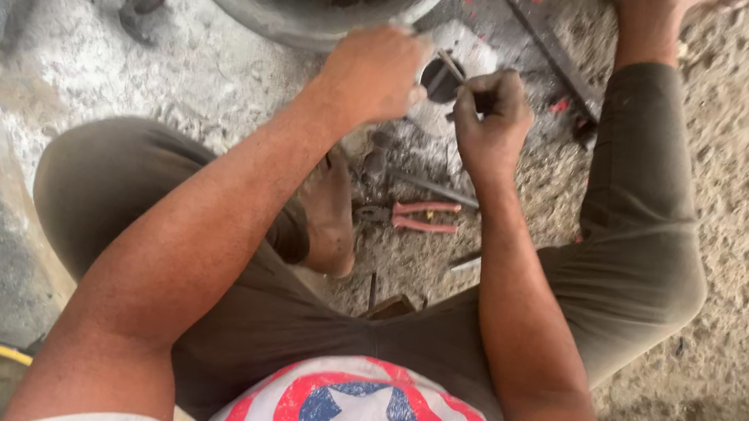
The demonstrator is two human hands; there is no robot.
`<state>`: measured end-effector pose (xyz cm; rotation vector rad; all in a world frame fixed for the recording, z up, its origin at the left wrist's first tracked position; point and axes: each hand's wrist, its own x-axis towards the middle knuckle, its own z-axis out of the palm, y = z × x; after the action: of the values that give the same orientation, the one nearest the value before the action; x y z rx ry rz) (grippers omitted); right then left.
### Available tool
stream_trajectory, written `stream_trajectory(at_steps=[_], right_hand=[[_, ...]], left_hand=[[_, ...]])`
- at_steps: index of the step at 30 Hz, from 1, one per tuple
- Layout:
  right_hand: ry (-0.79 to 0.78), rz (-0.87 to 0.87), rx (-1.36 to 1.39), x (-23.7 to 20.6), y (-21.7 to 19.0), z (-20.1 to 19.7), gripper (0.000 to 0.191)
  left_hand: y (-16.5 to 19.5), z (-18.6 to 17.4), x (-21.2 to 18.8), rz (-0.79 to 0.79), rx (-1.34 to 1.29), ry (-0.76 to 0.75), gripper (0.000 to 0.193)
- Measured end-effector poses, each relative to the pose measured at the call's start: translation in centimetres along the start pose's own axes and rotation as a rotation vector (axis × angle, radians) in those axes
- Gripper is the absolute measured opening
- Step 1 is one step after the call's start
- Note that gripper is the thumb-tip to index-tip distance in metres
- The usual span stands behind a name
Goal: The person sits on the floor and uses a hammer and pliers to shape and adjust small metal pieces on a metal block. They repeatedly pick up parts, strike them, and inspect the results.
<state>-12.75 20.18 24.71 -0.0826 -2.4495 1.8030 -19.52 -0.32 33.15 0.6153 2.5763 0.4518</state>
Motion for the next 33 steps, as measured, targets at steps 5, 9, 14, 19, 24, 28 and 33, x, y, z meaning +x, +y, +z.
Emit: stream_trajectory(at_steps=[5,9,14,19,24,28,33], right_hand=[[-0.071,0.085,0.480,0.0,-2.1,-0.4,0.011],[-0.100,0.116,0.630,-0.3,-3.1,-0.3,0.014],[-0.091,0.074,0.448,-0.1,-3.7,-0.4,0.016],[-0.002,0.050,0.401,-0.2,-4.2,-1.1,0.012],[-0.101,0.039,0.332,-0.4,-4.1,-1.1,0.011],[-0.145,-0.061,0.199,-0.2,-3.2,-0.8,0.007],[-0.061,-0.179,-0.060,0.3,-0.5,-0.9,0.013]], left_hand=[[0.3,-1.6,-0.6,0.063,-0.576,0.173,0.043],[1.5,-2.2,-0.7,0.207,-0.812,0.203,0.023],[2.3,-2.0,-0.9,0.275,-0.683,0.268,0.017],[1.9,-1.1,-0.9,0.394,-0.504,0.375,0.015],[1.5,0.8,-0.1,0.368,-0.167,0.406,0.053],[1.6,2.2,0.0,0.421,-0.016,0.362,0.067],[1.5,1.9,0.5,0.378,0.042,0.491,0.063]])
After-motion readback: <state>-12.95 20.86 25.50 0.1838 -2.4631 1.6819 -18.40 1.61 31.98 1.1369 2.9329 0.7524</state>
